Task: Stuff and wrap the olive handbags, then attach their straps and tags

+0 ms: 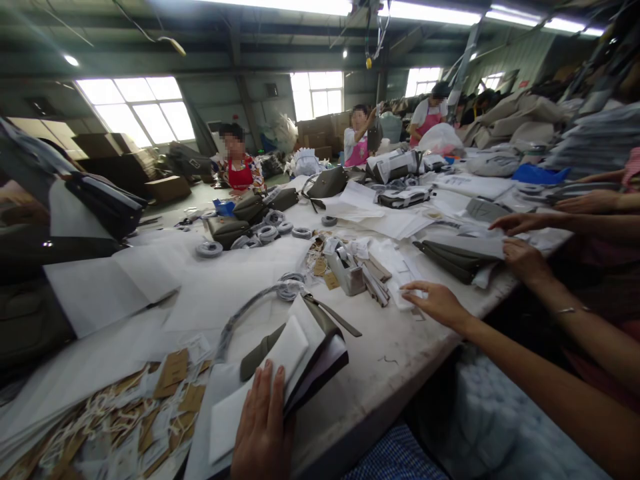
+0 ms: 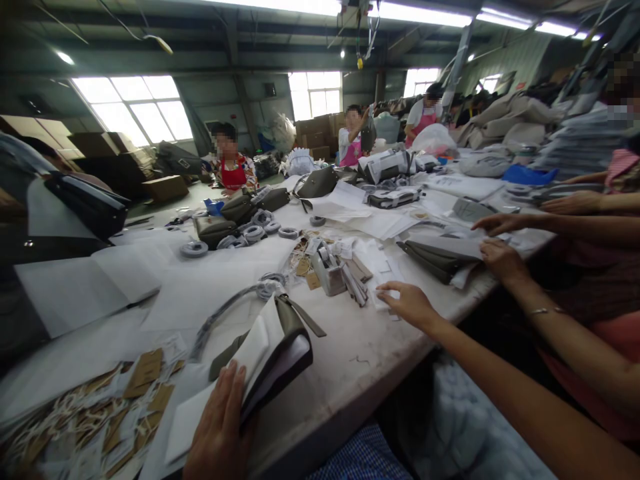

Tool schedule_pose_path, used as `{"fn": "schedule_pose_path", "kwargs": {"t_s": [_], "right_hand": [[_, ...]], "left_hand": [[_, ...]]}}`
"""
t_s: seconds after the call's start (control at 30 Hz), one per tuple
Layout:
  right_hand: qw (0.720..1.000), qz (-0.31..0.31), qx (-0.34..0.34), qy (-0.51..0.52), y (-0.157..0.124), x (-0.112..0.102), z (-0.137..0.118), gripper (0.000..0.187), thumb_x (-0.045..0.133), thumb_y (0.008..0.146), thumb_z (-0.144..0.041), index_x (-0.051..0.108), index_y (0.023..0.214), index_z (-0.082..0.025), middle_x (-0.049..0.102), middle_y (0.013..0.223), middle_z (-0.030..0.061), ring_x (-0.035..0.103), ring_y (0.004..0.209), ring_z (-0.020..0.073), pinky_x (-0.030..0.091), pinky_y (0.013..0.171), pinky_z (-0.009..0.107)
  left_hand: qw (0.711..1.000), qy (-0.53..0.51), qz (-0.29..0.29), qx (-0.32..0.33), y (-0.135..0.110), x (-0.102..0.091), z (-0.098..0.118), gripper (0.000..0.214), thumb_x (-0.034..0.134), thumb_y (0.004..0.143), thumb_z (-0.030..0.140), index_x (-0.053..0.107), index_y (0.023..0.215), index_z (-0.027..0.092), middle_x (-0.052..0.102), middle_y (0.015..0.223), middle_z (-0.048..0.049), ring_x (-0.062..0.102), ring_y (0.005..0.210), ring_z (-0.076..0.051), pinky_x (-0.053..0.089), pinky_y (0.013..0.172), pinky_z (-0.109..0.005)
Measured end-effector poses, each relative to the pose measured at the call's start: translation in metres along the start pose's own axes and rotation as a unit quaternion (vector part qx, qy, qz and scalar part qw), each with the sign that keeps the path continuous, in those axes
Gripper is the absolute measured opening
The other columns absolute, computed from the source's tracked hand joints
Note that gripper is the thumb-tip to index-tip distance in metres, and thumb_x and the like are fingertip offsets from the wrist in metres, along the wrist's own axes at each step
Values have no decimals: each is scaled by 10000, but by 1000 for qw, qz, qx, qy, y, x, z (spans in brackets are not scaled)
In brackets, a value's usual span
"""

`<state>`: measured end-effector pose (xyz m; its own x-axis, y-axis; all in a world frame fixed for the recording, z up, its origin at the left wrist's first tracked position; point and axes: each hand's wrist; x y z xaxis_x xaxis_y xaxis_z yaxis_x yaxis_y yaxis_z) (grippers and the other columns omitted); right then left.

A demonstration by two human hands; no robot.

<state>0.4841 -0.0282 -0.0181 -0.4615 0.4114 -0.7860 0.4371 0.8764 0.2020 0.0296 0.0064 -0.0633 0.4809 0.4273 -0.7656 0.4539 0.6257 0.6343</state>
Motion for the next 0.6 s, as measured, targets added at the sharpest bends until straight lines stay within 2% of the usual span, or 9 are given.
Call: {"fn": "schedule_pose_path", "kwargs": {"t_s": [0.1, 0.2, 0.27, 0.3, 0.33, 0.4, 0.47, 0.53, 0.6], "right_hand": [[993, -80, -34, 84, -47, 7, -31, 276, 608, 853, -461, 750, 975, -259, 741, 1136, 45, 678, 1067, 282, 505, 971, 379], [959, -222, -43, 172, -97, 13, -59, 249, 620, 873, -419, 748, 1015, -259, 740, 1125, 52, 682, 1037, 281, 531, 928, 378], [939, -282, -40, 190, -115, 14, -66, 248, 621, 887, -421, 746, 1035, -266, 747, 1077, 44, 692, 983, 269, 547, 880, 360], [945, -272, -32, 180, -118, 14, -65, 256, 609, 899, -441, 744, 1027, -265, 749, 1047, 45, 694, 956, 265, 550, 866, 357], [961, -226, -19, 157, -116, 14, -61, 282, 593, 908, -471, 739, 1019, -258, 747, 1021, 52, 693, 932, 265, 550, 858, 364], [995, -63, 6, 79, -102, 19, -46, 363, 566, 905, -530, 716, 1051, -234, 729, 1037, 91, 680, 925, 285, 538, 887, 413], [997, 79, 0, 4, -83, 28, -26, 477, 579, 868, -555, 673, 1153, -185, 682, 1152, 158, 648, 1015, 333, 498, 965, 485], [992, 120, -23, -20, -67, 39, -9, 586, 626, 808, -536, 631, 1232, -131, 637, 1233, 209, 589, 1137, 383, 438, 1039, 540], [994, 107, -22, 11, -58, 49, 1, 565, 636, 780, -476, 641, 1219, -120, 663, 1182, 208, 569, 1166, 399, 412, 1060, 566]], "left_hand": [[1000, -4, 1, -3, -1, -1, 0, 682, 502, 942, 163, 235, 1561, 265, 378, 1577, -68, 392, 1430, -247, 349, 1189, -410], [1000, -2, -4, -6, 0, -3, 2, 678, 499, 943, 167, 238, 1561, 262, 381, 1575, -71, 403, 1424, -249, 361, 1183, -409], [1000, -3, -7, -9, 0, -4, 3, 677, 497, 945, 171, 233, 1563, 260, 389, 1570, -77, 408, 1421, -254, 373, 1175, -415], [1000, -3, -6, -11, 1, -5, 4, 673, 494, 948, 171, 235, 1562, 261, 397, 1566, -78, 412, 1418, -256, 379, 1170, -416], [1000, -3, -4, -13, 1, -5, 4, 669, 491, 950, 171, 236, 1562, 260, 405, 1562, -78, 415, 1416, -257, 381, 1168, -415], [1000, -2, 3, -14, 2, -6, 6, 658, 486, 957, 176, 238, 1562, 254, 419, 1553, -81, 422, 1412, -258, 378, 1167, -410], [1000, -1, 6, -13, 3, -6, 7, 650, 484, 964, 188, 236, 1563, 246, 422, 1551, -86, 422, 1412, -262, 371, 1169, -412], [1000, 1, 8, -11, 4, -7, 8, 646, 480, 968, 189, 236, 1563, 244, 420, 1552, -87, 424, 1410, -263, 371, 1166, -412], [1000, 4, 12, -13, 4, -7, 8, 650, 481, 964, 174, 237, 1562, 246, 424, 1550, -84, 429, 1407, -260, 378, 1160, -407]]}}
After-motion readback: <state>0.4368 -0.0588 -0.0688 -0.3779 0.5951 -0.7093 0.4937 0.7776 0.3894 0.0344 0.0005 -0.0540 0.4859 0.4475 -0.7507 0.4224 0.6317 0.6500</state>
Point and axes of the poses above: each hand's wrist, its own y-axis towards the middle knuckle, its own x-axis out of the palm, z = x × y
